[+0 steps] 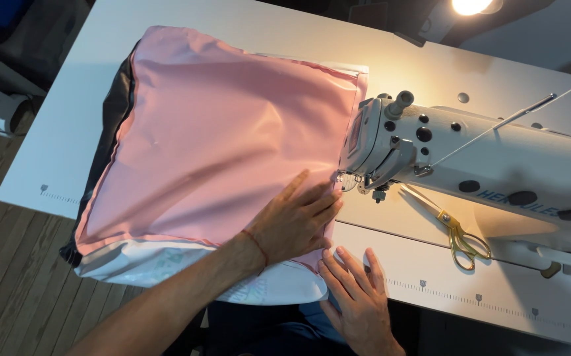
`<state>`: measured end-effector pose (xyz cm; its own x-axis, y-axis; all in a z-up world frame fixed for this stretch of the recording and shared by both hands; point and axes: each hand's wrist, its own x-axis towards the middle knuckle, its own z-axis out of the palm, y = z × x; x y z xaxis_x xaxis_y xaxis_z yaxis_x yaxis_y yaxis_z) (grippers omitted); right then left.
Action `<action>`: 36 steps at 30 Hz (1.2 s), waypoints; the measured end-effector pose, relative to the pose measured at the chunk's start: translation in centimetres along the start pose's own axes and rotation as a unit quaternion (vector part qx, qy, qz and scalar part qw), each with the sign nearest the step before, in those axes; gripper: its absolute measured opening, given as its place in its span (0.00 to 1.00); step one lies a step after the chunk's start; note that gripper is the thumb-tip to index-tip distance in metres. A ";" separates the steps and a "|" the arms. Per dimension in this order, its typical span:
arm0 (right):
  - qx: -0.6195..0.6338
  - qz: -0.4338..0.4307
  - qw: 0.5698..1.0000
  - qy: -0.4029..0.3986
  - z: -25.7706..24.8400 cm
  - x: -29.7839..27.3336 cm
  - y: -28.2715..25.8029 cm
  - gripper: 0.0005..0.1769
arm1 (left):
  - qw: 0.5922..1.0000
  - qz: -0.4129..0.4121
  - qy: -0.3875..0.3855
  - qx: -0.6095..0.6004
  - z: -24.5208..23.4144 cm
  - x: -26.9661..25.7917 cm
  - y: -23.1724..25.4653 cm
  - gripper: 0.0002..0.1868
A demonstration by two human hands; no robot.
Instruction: Sewing together pieces of pink and black leather or synthetic material to form a bag.
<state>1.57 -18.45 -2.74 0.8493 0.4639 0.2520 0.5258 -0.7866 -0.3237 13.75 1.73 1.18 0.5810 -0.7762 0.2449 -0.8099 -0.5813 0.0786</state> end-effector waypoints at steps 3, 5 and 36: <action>-0.012 -0.005 1.000 0.002 -0.1 0.1 0.0 0.38 | 0.999 -0.039 -0.012 -0.005 -0.1 -0.2 0.6 0.43; -0.013 -0.001 1.000 -0.004 0.0 0.0 0.2 0.38 | 0.995 -0.092 -0.007 0.044 0.3 -0.4 0.8 0.38; -0.043 -0.001 0.999 -0.002 -1.6 4.2 1.3 0.47 | 0.992 -0.071 0.046 -0.091 1.7 3.0 -5.6 0.41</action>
<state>5.78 -18.13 -0.67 0.8481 0.4676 0.2492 0.5223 -0.8172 -0.2438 20.19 2.23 -0.21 0.6879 -0.6588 0.3047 -0.7258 -0.6240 0.2894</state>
